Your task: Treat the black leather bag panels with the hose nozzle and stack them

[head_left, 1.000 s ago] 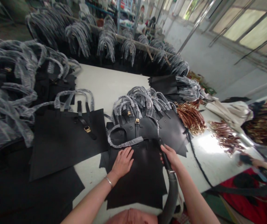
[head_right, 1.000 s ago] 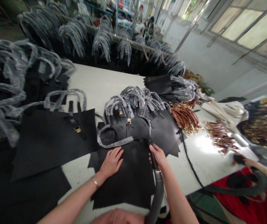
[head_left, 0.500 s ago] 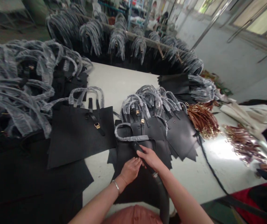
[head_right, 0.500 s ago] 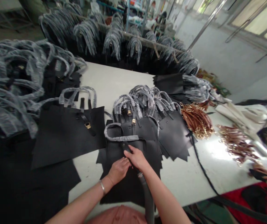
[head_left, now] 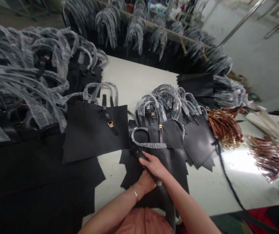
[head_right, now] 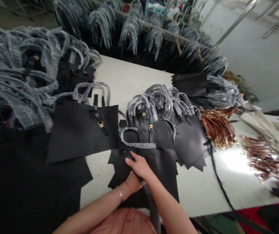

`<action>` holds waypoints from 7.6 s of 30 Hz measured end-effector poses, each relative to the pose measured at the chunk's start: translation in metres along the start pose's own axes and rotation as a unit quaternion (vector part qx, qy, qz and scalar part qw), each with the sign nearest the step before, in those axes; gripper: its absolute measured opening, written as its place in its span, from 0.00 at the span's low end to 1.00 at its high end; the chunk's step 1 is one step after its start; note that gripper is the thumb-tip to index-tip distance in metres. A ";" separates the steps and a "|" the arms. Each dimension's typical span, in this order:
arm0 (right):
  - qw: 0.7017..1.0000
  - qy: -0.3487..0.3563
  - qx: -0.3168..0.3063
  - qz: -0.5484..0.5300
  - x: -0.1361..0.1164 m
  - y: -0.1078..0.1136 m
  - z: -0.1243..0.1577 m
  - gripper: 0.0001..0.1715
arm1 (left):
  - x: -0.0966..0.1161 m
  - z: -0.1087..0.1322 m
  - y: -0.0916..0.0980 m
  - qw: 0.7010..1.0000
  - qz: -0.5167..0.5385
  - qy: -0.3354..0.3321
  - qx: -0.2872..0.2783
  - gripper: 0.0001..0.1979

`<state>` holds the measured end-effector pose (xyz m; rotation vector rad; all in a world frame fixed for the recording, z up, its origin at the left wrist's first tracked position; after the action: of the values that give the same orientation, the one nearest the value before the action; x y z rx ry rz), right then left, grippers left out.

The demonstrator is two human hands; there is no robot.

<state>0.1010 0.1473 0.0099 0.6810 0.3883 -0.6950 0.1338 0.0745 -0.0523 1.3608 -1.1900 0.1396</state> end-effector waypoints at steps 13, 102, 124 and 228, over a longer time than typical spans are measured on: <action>0.998 -0.006 0.003 0.068 0.004 0.012 0.011 0.31 | -0.009 -0.003 -0.011 0.996 -0.040 0.022 -0.072 0.15; 0.998 -0.051 -0.024 0.032 -0.002 -0.005 0.002 0.35 | -0.085 0.063 0.110 0.984 0.079 0.115 0.110 0.02; 0.994 -0.007 0.026 0.102 0.032 0.006 0.065 0.39 | -0.022 -0.120 0.158 0.993 -0.054 -0.062 0.090 0.14; 0.875 -0.112 0.181 -0.434 0.207 0.145 0.067 0.25 | -0.024 -0.106 0.047 0.966 -0.187 0.076 -0.160 0.11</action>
<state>0.3564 0.0900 0.0108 0.7570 0.3422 -1.7236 0.1504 0.1847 -0.0133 1.2375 -0.7713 -0.2062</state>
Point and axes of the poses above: each hand's wrist, its own z-axis away from the middle knuckle, its own y-axis out of the back of the hand, x = y × z, the point moved 10 cm from there along -z, towards the middle knuckle, and after that the axes turned 14 degrees about -y, right-handed, at the moved point
